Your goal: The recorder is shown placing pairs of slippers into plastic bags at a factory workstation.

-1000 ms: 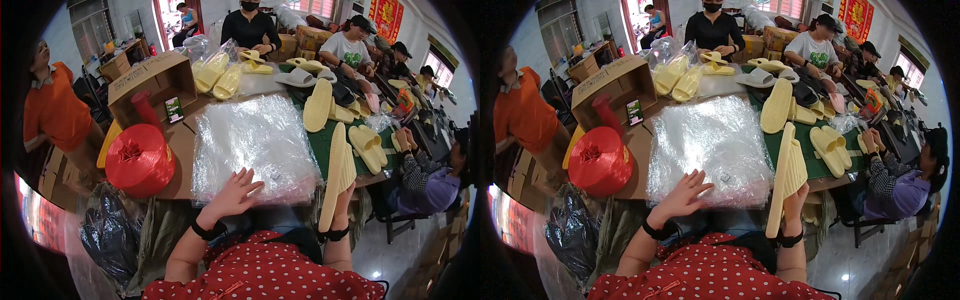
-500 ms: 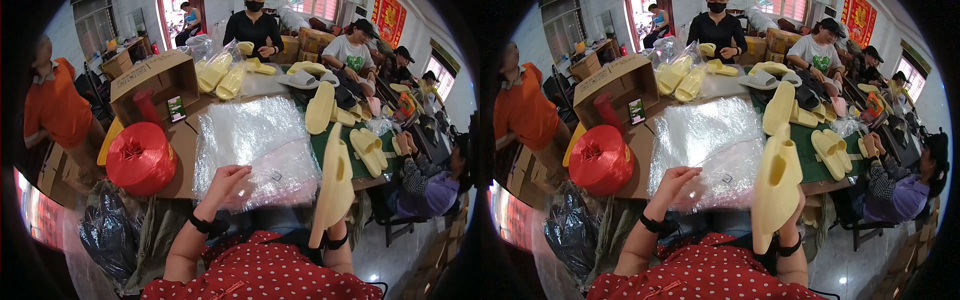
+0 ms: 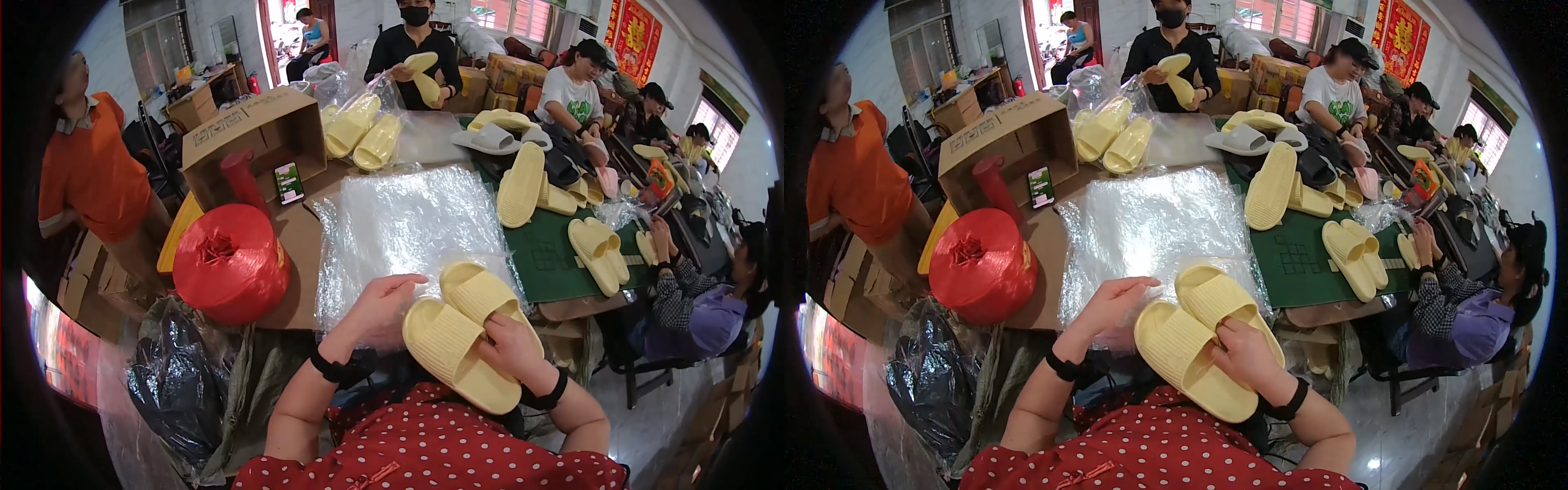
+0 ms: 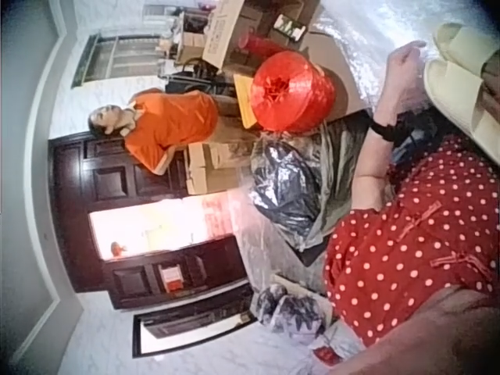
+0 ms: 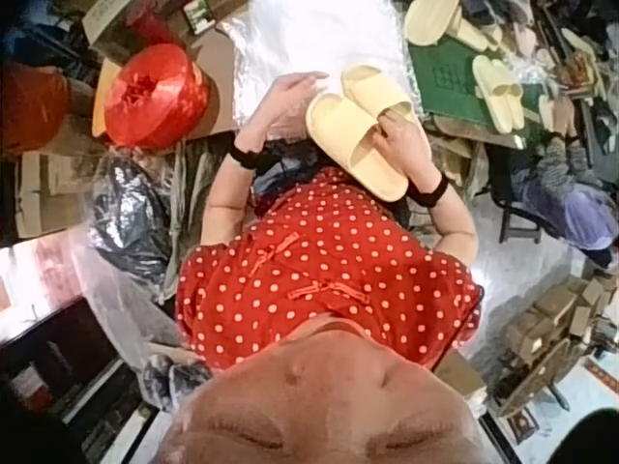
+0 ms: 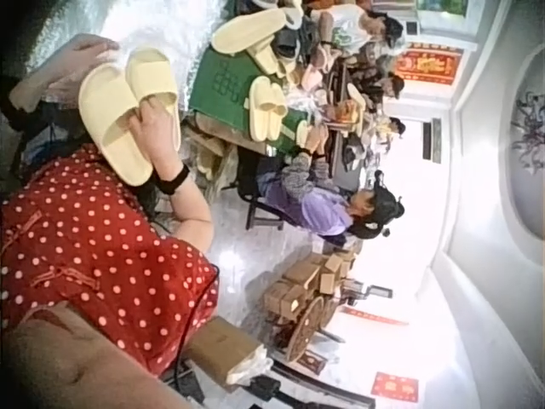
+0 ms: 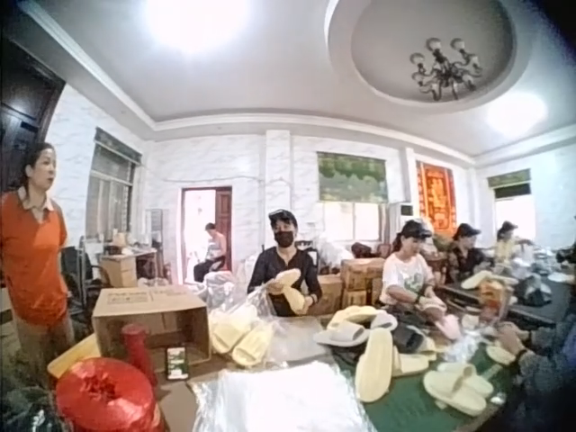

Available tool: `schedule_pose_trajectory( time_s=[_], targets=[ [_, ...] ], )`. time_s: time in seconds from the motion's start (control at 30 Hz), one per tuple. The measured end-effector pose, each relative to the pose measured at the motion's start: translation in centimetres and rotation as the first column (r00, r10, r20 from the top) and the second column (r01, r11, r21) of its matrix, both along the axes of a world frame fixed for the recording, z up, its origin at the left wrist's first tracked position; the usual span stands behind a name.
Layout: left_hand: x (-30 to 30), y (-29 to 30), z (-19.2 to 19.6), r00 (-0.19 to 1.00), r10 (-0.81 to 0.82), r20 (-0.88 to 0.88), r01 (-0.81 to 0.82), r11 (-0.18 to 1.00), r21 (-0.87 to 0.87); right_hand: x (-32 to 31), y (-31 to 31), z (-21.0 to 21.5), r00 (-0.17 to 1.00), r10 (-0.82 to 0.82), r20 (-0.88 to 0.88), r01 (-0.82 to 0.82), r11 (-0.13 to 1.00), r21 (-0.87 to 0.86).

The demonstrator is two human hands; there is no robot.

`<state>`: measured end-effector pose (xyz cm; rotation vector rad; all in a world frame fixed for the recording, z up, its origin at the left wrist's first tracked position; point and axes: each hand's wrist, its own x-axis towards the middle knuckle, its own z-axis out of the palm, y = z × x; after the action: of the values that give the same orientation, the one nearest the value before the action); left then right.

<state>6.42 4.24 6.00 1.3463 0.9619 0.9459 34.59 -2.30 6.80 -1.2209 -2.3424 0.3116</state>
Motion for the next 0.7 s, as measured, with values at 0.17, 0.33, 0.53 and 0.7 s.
schedule_pose_trajectory(
  time_s=[0.17, 0.33, 0.53, 0.7],
  targets=[
    [0.9, -0.8, 2.1, 0.879, 0.070, -0.472, 0.249, 0.776, 0.579, -1.8, 0.8, 2.1, 0.998, -0.059, 0.010, 0.059, 0.998, -0.029],
    [2.2, -1.0, 5.3, 0.879, 0.040, -0.475, 0.363, 0.591, 0.720, -3.2, 3.7, 2.6, 0.990, -0.139, -0.004, 0.139, 0.988, 0.069],
    [3.1, -1.4, 6.7, 0.881, -0.206, -0.425, 0.455, 0.615, 0.644, -4.7, 9.3, -1.0, 0.925, 0.098, -0.368, -0.101, 0.995, 0.012],
    [2.7, -1.7, 7.0, 0.860, -0.329, -0.391, 0.508, 0.633, 0.584, -7.0, 15.8, -3.0, 0.979, -0.085, 0.183, -0.006, 0.893, 0.450]
  ],
)
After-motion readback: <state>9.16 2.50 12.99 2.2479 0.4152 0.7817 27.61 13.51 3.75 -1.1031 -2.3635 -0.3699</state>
